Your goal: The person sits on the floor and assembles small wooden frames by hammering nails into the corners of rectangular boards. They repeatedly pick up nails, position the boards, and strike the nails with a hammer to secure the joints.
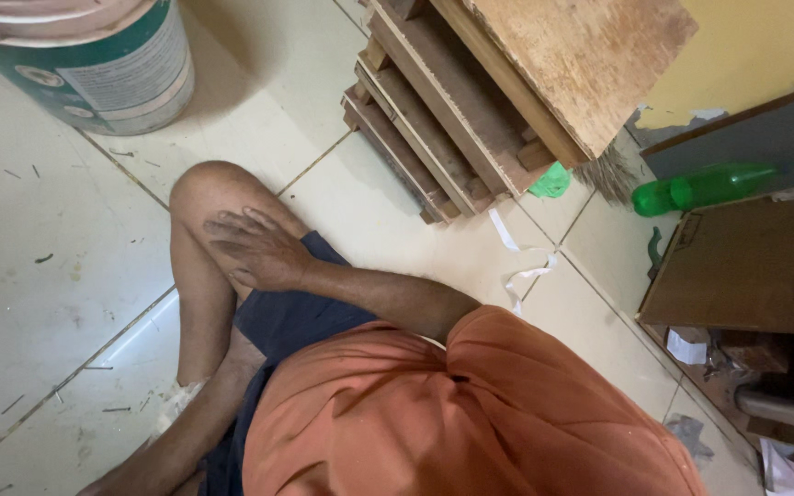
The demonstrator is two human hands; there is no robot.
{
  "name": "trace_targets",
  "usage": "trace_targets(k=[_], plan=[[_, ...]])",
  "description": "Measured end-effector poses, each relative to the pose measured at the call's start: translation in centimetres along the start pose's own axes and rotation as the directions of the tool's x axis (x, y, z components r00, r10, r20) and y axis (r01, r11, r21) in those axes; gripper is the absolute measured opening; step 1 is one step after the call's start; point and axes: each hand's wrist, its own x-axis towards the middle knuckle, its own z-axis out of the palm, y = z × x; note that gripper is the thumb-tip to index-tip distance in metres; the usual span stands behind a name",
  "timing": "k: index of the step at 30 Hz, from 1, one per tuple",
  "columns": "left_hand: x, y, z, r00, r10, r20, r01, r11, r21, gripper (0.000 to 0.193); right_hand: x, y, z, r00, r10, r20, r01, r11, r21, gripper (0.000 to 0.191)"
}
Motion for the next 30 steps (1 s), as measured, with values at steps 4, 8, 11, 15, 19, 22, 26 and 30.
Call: trace_targets(k=[4, 8, 11, 15, 19, 22, 26, 30], plan=[[-14.3, 1.9, -9.4, 0.766, -0.533, -0.36, 0.595, 0.799, 0.084, 0.044, 0.5, 1.3, 0.4, 0.991, -0.094, -0.09, 0.091, 0.995, -0.04, 0.056], [-37.0, 5.0, -15.5, -0.268, -0.709, -0.652, 0.963, -0.199, -0.179, 0.04, 2.5, 0.7, 1.0, 0.976, -0.152, -0.157, 0.142, 0.987, -0.07, 0.054], [-45.0, 6.4, -12.6, -0.568, -0.632, -0.527, 0.821, -0.389, -0.418, 0.038, 3.9, -1.1, 1.8, 0.971, -0.178, -0.157, 0.166, 0.982, -0.089, 0.052], [-45.1, 8.7, -9.2, -0.674, -0.609, -0.418, 0.708, -0.368, -0.603, 0.035, 4.1, -1.8, 2.1, 0.97, -0.203, -0.134, 0.184, 0.973, -0.138, 0.052], [-44.8, 10.7, -10.3, -0.672, -0.63, -0.389, 0.698, -0.363, -0.618, 0.034, 4.1, -1.9, 2.1, 0.976, -0.188, -0.106, 0.165, 0.968, -0.191, 0.053], [-46.6, 11.4, -12.1, -0.669, -0.623, -0.404, 0.705, -0.36, -0.611, 0.039, 4.3, -3.3, 2.0, 0.973, -0.21, -0.099, 0.182, 0.955, -0.236, 0.054], [-48.8, 9.3, -14.1, -0.69, -0.538, -0.484, 0.673, -0.231, -0.703, 0.048, 3.9, -5.8, 1.8, 0.958, -0.263, -0.114, 0.236, 0.95, -0.206, 0.055], [-49.5, 6.5, -17.4, -0.693, -0.597, -0.404, 0.455, 0.072, -0.887, 0.06, 3.8, -7.5, 1.7, 0.942, -0.306, -0.14, 0.261, 0.927, -0.268, 0.051]])
